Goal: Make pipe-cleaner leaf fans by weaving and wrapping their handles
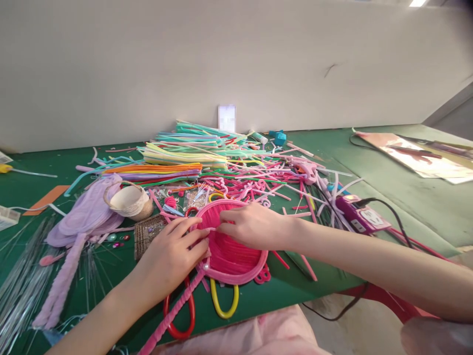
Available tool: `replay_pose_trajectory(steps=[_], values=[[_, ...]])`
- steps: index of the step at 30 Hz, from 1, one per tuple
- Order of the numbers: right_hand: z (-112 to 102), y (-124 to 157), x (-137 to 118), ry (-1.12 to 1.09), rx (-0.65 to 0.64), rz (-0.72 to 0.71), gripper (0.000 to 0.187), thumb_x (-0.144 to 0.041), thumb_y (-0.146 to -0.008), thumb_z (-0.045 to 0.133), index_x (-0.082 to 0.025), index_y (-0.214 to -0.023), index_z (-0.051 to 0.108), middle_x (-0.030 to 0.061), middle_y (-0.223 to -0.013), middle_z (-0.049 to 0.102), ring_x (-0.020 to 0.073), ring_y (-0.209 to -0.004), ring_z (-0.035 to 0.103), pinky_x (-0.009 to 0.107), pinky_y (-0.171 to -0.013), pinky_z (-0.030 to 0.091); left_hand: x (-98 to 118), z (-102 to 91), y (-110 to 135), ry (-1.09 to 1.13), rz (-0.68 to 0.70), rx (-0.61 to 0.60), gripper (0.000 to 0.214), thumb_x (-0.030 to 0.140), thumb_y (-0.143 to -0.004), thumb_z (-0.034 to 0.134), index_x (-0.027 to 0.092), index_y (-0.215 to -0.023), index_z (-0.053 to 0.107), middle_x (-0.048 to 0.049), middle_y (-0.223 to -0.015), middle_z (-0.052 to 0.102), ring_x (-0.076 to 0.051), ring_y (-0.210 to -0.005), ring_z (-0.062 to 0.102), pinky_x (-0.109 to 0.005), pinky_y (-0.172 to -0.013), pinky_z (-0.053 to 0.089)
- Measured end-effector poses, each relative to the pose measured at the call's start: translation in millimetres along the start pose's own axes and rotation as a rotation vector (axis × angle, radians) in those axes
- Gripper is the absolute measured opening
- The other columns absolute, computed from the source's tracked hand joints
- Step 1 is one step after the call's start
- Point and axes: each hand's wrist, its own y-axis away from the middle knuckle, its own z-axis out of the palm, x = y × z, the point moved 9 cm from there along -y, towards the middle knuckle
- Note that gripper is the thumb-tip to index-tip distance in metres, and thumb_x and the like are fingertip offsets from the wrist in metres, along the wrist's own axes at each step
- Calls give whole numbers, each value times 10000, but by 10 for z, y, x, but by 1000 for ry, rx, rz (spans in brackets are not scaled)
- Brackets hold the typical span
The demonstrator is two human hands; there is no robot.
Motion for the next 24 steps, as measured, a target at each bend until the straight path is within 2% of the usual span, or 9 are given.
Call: replay_pose_trajectory(steps=[4,7,11,14,17,19,24], values=[[-2,45,35,-53,-26,6,307,-80,-950,441,-151,-1164,651,82,-999,635,140,-702,564,281,-463,223,-11,17,-7,-3,15,-25,141,196,-935,563,173,-925,702,-62,-1106,736,-304,-1146,584,-486,-961,476],[-3,41,66,-90,-60,8,364,-49,-930,444,-179,-1196,655,80,-1036,640,148,-752,583,274,-470,225,5,36,-32,-14,3,-26,202,198,-952,527,152,-1053,696,-84,-1060,734,-301,-1122,595,-474,-941,492],[-30,26,100,-127,-74,12,408,-20,-897,463,-193,-1208,663,81,-1061,648,131,-718,583,266,-462,202,93,56,-79,-98,-123,15,351,277,-974,480,69,-1187,665,-146,-957,724,-321,-1052,618,-485,-894,517],[-37,39,175,-229,-69,24,445,-5,-853,509,-212,-1212,671,77,-1077,660,139,-735,608,253,-472,261,204,111,-97,-162,-237,-14,502,411,-976,450,20,-1212,659,-201,-1019,717,-353,-1058,613,-513,-896,516],[-45,62,293,-447,-35,22,368,-15,-872,520,-191,-1131,712,61,-1046,707,159,-870,647,247,-644,427,303,145,-101,-196,-288,-34,634,537,-960,411,16,-1221,661,-221,-1114,707,-374,-1098,601,-529,-928,498],[-34,70,402,-573,-28,60,263,-64,-901,534,-166,-1038,734,54,-1002,736,159,-897,657,254,-758,459,318,166,-95,-219,-305,-54,675,582,-946,399,27,-1226,664,-224,-1139,701,-375,-1112,598,-528,-939,491],[0,31,619,-622,-109,236,152,-215,-882,627,-131,-956,730,59,-900,741,157,-759,640,255,-682,452,294,171,-99,-231,-270,-61,727,650,-907,407,52,-1222,675,-223,-1121,706,-390,-1143,589,-541,-964,474]])
